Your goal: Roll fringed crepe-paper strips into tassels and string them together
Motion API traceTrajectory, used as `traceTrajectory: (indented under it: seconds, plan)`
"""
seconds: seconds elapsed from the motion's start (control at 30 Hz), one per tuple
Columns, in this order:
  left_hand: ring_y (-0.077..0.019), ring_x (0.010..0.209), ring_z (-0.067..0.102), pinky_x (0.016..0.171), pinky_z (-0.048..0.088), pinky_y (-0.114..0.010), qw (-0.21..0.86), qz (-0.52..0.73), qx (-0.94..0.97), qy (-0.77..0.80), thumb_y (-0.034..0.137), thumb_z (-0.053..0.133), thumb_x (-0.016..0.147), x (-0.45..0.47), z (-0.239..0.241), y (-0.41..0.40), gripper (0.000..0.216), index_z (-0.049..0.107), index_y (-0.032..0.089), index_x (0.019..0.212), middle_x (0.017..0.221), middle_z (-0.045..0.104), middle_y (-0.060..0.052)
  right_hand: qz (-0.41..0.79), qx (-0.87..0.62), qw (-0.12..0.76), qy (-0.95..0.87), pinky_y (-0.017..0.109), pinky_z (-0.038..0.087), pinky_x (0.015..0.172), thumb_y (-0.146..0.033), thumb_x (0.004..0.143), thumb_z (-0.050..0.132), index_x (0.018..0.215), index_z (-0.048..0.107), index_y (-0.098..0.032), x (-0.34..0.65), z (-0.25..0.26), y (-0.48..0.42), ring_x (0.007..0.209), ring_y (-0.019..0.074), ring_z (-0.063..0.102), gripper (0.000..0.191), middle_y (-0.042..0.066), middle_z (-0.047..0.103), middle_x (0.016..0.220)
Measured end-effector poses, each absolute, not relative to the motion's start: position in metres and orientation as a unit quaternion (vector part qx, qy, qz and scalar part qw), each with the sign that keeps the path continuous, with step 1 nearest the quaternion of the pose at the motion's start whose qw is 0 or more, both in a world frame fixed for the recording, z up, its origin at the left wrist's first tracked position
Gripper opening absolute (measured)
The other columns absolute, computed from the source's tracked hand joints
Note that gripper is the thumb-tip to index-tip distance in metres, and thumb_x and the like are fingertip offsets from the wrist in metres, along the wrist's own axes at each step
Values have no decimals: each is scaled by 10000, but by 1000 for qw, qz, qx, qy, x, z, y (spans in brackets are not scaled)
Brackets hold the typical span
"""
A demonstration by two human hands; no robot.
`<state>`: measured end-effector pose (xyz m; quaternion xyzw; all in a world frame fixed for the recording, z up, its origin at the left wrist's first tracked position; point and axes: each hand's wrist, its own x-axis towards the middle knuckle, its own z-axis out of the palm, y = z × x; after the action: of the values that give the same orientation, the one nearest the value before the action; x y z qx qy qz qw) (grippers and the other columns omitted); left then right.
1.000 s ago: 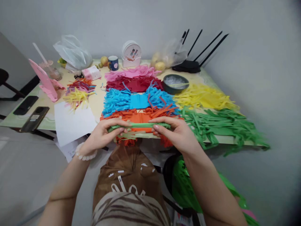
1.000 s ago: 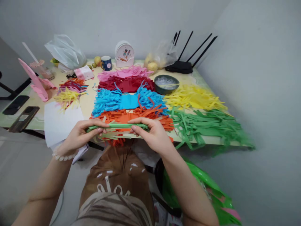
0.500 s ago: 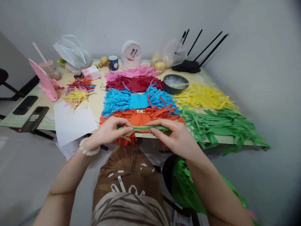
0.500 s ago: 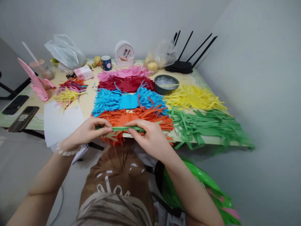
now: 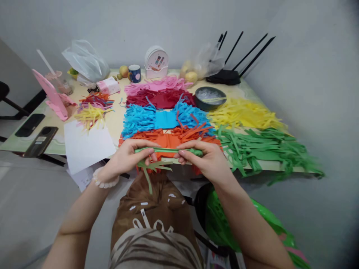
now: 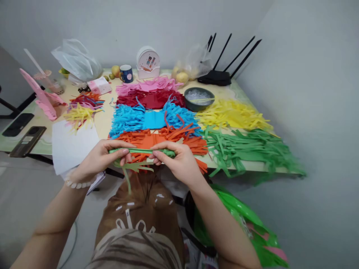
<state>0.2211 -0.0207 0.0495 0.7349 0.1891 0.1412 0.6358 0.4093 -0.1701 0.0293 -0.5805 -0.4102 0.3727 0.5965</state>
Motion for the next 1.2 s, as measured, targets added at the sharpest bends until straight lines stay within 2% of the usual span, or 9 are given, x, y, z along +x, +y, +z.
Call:
traceTrajectory:
  seconds: [0.27, 0.47, 0.63, 0.7, 0.77, 0.87, 0.93, 1.07, 1.2]
  plan:
    - [-79, 573, 587, 578, 487, -191, 746, 155, 630, 154, 227, 712, 842, 219, 40, -20, 218, 801, 158, 1029, 747, 743, -64, 392, -510, 654, -399, 239, 594, 561, -309, 775, 807, 890, 825, -246, 413, 19, -169, 584, 135, 696, 132, 32, 771, 721]
    - [-97, 597, 591, 583, 479, -208, 720, 171, 659, 134, 205, 692, 838, 219, 35, -17, 148, 820, 149, 888, 759, 743, -82, 404, -483, 643, -436, 250, 598, 564, -330, 772, 795, 797, 817, -209, 417, 17, -167, 607, 151, 697, 125, 54, 758, 723]
    - [-125, 628, 616, 605, 498, -237, 648, 170, 733, 115, 200, 614, 865, 214, 40, -18, 200, 808, 154, 883, 771, 737, -84, 367, -500, 616, -485, 250, 584, 576, -224, 817, 697, 813, 801, -200, 419, 20, -169, 623, 147, 696, 107, 52, 761, 767]
    - [-148, 700, 656, 677, 528, -259, 586, 139, 793, 95, 176, 573, 870, 211, 49, -17, 229, 801, 166, 892, 816, 750, -86, 322, -519, 594, -523, 248, 572, 570, -190, 819, 651, 795, 789, -197, 418, 24, -171, 607, 144, 688, 140, 47, 756, 748]
    - [-200, 921, 691, 881, 535, -335, 511, 107, 850, 64, 165, 554, 876, 208, 61, -16, 236, 789, 182, 874, 992, 768, -105, 258, -535, 559, -579, 252, 569, 595, -155, 821, 605, 789, 778, -195, 418, 28, -173, 620, 144, 692, 180, 44, 757, 743]
    - [-262, 1252, 579, 1119, 389, -438, 432, 115, 893, 57, 204, 572, 908, 210, 74, -16, 194, 765, 194, 909, 1234, 716, -105, 172, -524, 507, -663, 249, 576, 665, -98, 829, 554, 825, 768, -204, 415, 36, -175, 686, 143, 717, 240, 40, 769, 778]
    - [-247, 1205, 612, 1068, 431, -386, 426, 115, 894, 72, 255, 594, 925, 215, 75, -19, 182, 752, 191, 991, 1185, 735, -99, 134, -506, 488, -699, 246, 580, 696, -77, 841, 541, 857, 762, -209, 413, 40, -177, 732, 144, 726, 258, 45, 772, 807]
    - [-168, 871, 694, 816, 497, -243, 457, 61, 885, 59, 271, 624, 923, 229, 66, -25, 177, 752, 166, 985, 958, 764, -66, 81, -483, 465, -737, 240, 581, 720, -62, 863, 534, 910, 751, -209, 410, 42, -182, 782, 144, 726, 266, 54, 770, 853]
    - [-164, 847, 651, 809, 476, -258, 394, 91, 913, 43, 266, 607, 936, 233, 58, -27, 167, 737, 160, 934, 876, 729, -57, 87, -511, 420, -745, 265, 586, 763, -101, 893, 525, 962, 755, -225, 414, 45, -192, 829, 160, 729, 271, 55, 777, 909]
